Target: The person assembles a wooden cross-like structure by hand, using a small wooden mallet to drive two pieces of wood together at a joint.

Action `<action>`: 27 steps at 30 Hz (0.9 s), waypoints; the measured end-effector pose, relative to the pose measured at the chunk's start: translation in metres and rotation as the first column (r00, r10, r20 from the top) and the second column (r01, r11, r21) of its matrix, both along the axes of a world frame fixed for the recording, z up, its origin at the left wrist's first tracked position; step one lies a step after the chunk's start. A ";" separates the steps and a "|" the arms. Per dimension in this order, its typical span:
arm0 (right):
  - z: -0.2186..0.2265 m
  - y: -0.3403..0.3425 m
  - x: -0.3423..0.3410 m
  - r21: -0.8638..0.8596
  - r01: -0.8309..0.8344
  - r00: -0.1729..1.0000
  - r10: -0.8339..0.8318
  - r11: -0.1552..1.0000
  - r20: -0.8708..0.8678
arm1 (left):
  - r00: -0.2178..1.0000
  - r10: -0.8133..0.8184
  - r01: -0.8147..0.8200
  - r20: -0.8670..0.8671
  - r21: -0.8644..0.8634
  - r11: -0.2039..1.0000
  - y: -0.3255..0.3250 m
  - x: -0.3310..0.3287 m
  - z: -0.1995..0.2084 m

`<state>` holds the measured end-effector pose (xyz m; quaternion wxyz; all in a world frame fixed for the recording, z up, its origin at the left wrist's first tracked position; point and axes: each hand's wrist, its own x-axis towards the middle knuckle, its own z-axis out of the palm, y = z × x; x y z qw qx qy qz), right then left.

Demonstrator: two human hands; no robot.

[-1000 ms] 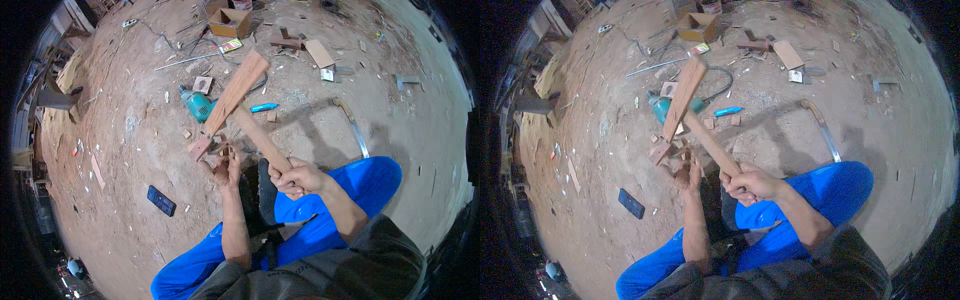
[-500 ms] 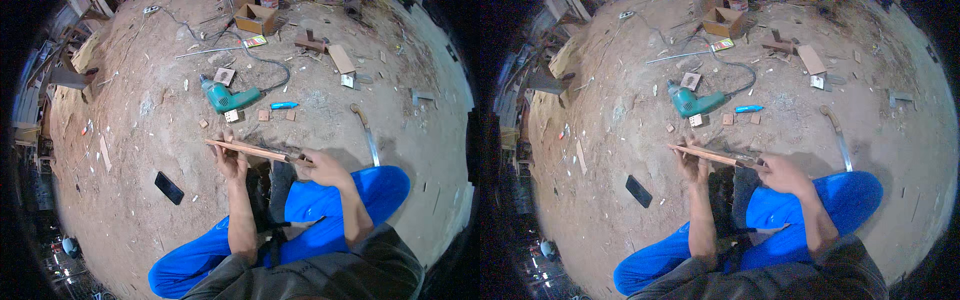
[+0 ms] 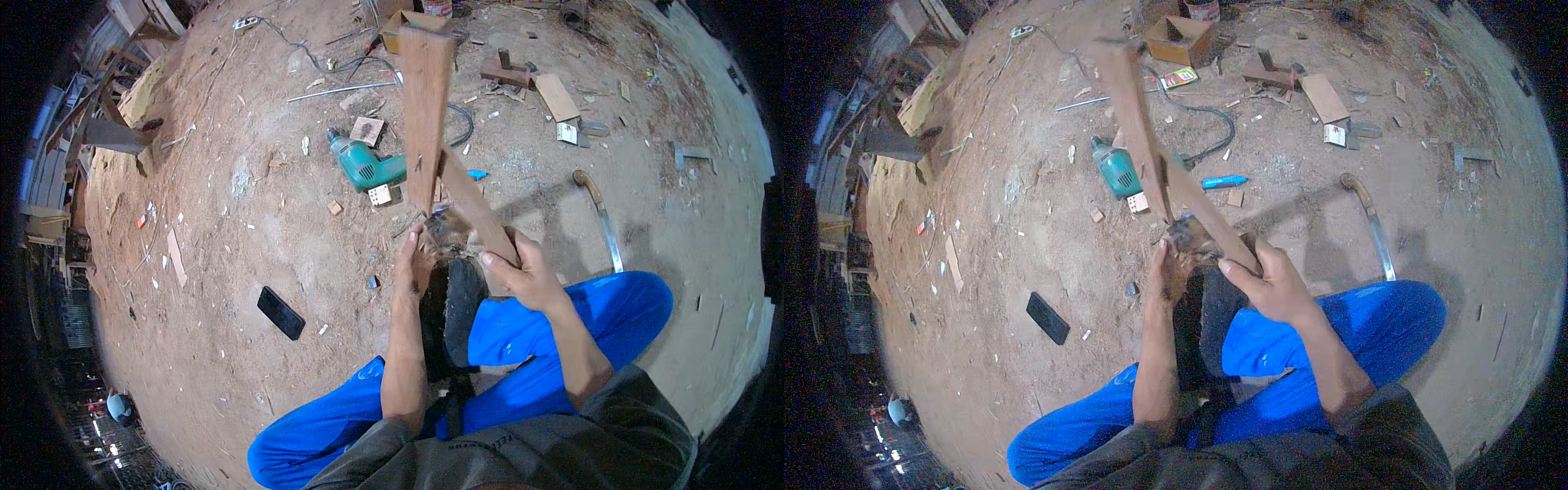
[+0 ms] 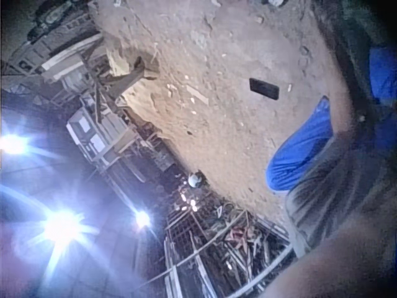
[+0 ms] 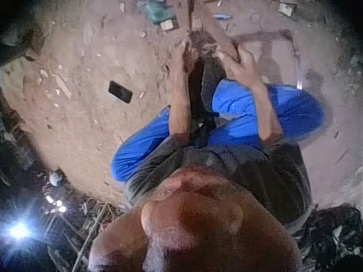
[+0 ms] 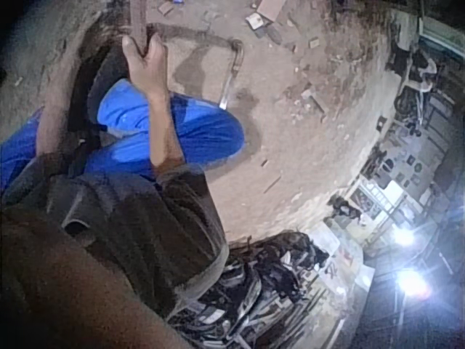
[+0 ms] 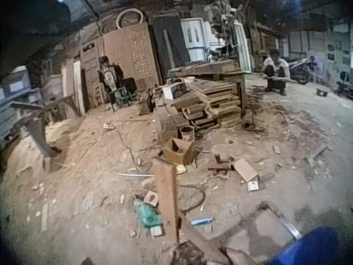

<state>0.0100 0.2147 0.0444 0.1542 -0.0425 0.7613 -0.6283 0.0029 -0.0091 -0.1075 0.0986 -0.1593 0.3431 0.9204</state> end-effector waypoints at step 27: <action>-0.006 0.014 -0.007 -0.742 0.667 0.742 0.153 -0.067 0.653 | 0.989 0.084 -0.067 0.125 -0.141 0.988 0.000 -0.002 -0.021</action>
